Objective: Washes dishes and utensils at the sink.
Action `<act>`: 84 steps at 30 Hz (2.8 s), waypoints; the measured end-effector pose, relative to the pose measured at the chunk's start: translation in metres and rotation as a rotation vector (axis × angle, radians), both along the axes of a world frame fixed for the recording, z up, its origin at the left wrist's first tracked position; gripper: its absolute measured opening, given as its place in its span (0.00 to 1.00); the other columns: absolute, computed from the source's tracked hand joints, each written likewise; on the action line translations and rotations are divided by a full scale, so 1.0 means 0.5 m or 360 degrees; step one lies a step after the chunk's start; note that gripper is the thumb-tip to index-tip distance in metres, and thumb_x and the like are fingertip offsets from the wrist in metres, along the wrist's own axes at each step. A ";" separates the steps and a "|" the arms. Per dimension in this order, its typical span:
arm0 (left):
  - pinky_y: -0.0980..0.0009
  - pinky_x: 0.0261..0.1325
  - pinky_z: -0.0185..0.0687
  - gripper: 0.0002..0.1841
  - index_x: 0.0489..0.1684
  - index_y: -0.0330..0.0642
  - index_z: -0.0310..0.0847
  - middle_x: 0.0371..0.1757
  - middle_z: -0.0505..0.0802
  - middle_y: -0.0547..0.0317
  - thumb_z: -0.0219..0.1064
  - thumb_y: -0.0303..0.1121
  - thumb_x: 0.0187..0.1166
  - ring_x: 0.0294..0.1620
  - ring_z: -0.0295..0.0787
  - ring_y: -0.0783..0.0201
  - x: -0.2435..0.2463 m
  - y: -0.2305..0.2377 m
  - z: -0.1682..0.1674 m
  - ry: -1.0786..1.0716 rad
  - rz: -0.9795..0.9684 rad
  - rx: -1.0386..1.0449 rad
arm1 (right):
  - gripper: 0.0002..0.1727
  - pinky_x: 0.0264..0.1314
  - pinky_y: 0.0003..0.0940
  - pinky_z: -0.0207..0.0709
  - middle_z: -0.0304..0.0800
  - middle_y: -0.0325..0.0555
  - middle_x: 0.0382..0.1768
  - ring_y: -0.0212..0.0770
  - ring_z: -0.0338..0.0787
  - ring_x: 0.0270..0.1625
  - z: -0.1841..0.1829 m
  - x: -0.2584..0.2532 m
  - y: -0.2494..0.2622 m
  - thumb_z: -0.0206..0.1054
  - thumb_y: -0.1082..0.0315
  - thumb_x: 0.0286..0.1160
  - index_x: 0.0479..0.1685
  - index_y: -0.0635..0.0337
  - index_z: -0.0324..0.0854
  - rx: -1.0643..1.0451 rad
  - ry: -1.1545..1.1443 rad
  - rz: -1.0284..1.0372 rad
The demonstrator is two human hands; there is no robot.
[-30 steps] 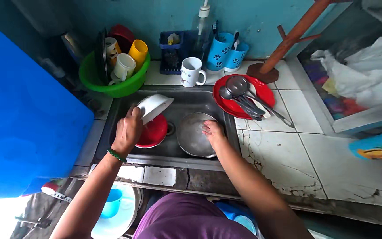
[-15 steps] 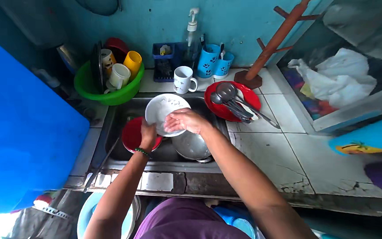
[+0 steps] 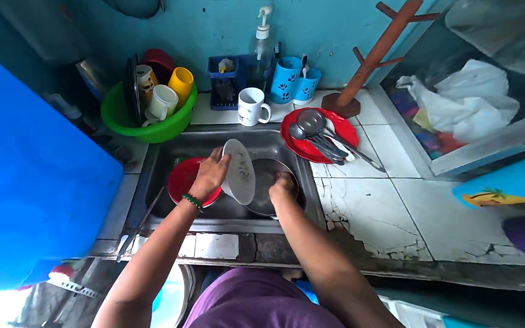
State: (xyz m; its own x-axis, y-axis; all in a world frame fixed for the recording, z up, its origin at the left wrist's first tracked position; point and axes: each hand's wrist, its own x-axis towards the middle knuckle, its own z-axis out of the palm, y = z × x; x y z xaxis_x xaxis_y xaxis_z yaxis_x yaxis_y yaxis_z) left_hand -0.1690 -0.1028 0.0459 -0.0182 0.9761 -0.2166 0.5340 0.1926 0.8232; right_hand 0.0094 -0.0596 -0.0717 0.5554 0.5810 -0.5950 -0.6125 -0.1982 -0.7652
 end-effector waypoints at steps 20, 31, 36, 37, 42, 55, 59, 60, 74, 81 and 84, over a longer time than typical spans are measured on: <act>0.46 0.50 0.84 0.30 0.73 0.40 0.76 0.60 0.90 0.40 0.71 0.23 0.65 0.53 0.88 0.43 0.082 0.004 0.012 -0.0176 -0.0283 0.0503 | 0.20 0.67 0.48 0.78 0.94 0.56 0.49 0.42 0.91 0.55 0.247 0.099 -0.006 0.60 0.59 0.89 0.52 0.68 0.91 0.0911 -0.1647 0.1679; 0.52 0.65 0.83 0.31 0.80 0.44 0.77 0.72 0.87 0.48 0.77 0.36 0.74 0.65 0.87 0.53 0.055 0.002 -0.010 -0.0358 -0.0396 0.0485 | 0.15 0.75 0.36 0.78 0.92 0.61 0.60 0.41 0.91 0.66 0.120 0.116 0.005 0.62 0.80 0.80 0.61 0.73 0.87 0.1199 -0.1598 0.1255; 0.61 0.72 0.77 0.35 0.86 0.48 0.69 0.80 0.81 0.57 0.35 0.59 0.90 0.73 0.80 0.65 0.051 0.017 -0.078 -0.0787 -0.0532 0.0272 | 0.19 0.77 0.34 0.79 0.90 0.60 0.64 0.39 0.90 0.68 0.072 0.133 0.009 0.55 0.86 0.77 0.63 0.77 0.84 0.1539 -0.1468 0.1193; 0.61 0.69 0.78 0.35 0.83 0.46 0.71 0.76 0.84 0.55 0.32 0.58 0.93 0.69 0.82 0.63 0.058 0.015 -0.078 -0.0818 -0.0377 0.0137 | 0.19 0.78 0.35 0.78 0.90 0.61 0.64 0.40 0.90 0.69 0.064 0.132 0.009 0.54 0.86 0.76 0.62 0.78 0.84 0.1577 -0.1477 0.1172; 0.64 0.47 0.86 0.24 0.63 0.43 0.81 0.45 0.91 0.53 0.55 0.55 0.89 0.43 0.89 0.62 0.062 0.025 -0.059 -0.1102 0.0122 -0.0543 | 0.19 0.79 0.38 0.78 0.92 0.61 0.61 0.42 0.90 0.68 0.057 0.119 0.002 0.55 0.86 0.71 0.58 0.79 0.85 0.1734 -0.1483 0.1144; 0.61 0.53 0.81 0.16 0.64 0.37 0.82 0.50 0.90 0.48 0.59 0.40 0.91 0.46 0.85 0.61 0.049 0.032 -0.092 -0.0999 0.0405 -0.0009 | 0.22 0.87 0.42 0.68 0.80 0.66 0.75 0.51 0.78 0.82 0.068 0.093 0.006 0.52 0.79 0.79 0.68 0.79 0.80 0.1477 -0.1550 0.1369; 0.60 0.56 0.86 0.30 0.78 0.37 0.69 0.58 0.89 0.43 0.76 0.33 0.76 0.51 0.89 0.57 0.039 0.024 -0.094 -0.1078 0.0231 -0.0048 | 0.22 0.85 0.39 0.69 0.82 0.64 0.74 0.47 0.79 0.81 0.052 0.086 0.016 0.51 0.76 0.83 0.67 0.78 0.81 0.1488 -0.1419 0.1348; 0.60 0.59 0.86 0.37 0.80 0.38 0.65 0.62 0.87 0.41 0.80 0.29 0.70 0.55 0.88 0.56 0.039 0.021 -0.094 -0.1061 0.0180 -0.0067 | 0.21 0.85 0.40 0.70 0.83 0.64 0.73 0.48 0.80 0.80 0.047 0.086 0.017 0.53 0.76 0.83 0.66 0.78 0.82 0.1532 -0.1473 0.1324; 0.65 0.38 0.82 0.17 0.46 0.38 0.83 0.32 0.89 0.54 0.79 0.42 0.74 0.31 0.84 0.64 0.026 0.032 -0.096 -0.0912 0.0472 -0.0007 | 0.18 0.83 0.39 0.75 0.90 0.60 0.66 0.47 0.87 0.74 0.038 0.081 -0.009 0.57 0.75 0.83 0.62 0.74 0.87 0.1699 -0.1729 0.1220; 0.52 0.79 0.71 0.32 0.87 0.42 0.64 0.79 0.80 0.45 0.39 0.53 0.95 0.76 0.78 0.55 0.008 -0.011 -0.091 -0.0707 -0.0090 0.0057 | 0.14 0.63 0.54 0.84 0.93 0.67 0.50 0.54 0.94 0.51 0.112 0.075 -0.005 0.68 0.79 0.74 0.56 0.76 0.87 0.0813 -0.1690 0.1340; 0.57 0.78 0.73 0.45 0.93 0.44 0.50 0.85 0.74 0.49 0.59 0.60 0.80 0.78 0.75 0.59 -0.001 -0.009 -0.092 -0.0698 -0.0449 0.0352 | 0.17 0.47 0.54 0.90 0.90 0.66 0.52 0.55 0.94 0.42 0.112 0.066 0.014 0.68 0.68 0.83 0.63 0.72 0.82 0.0456 -0.1333 0.1482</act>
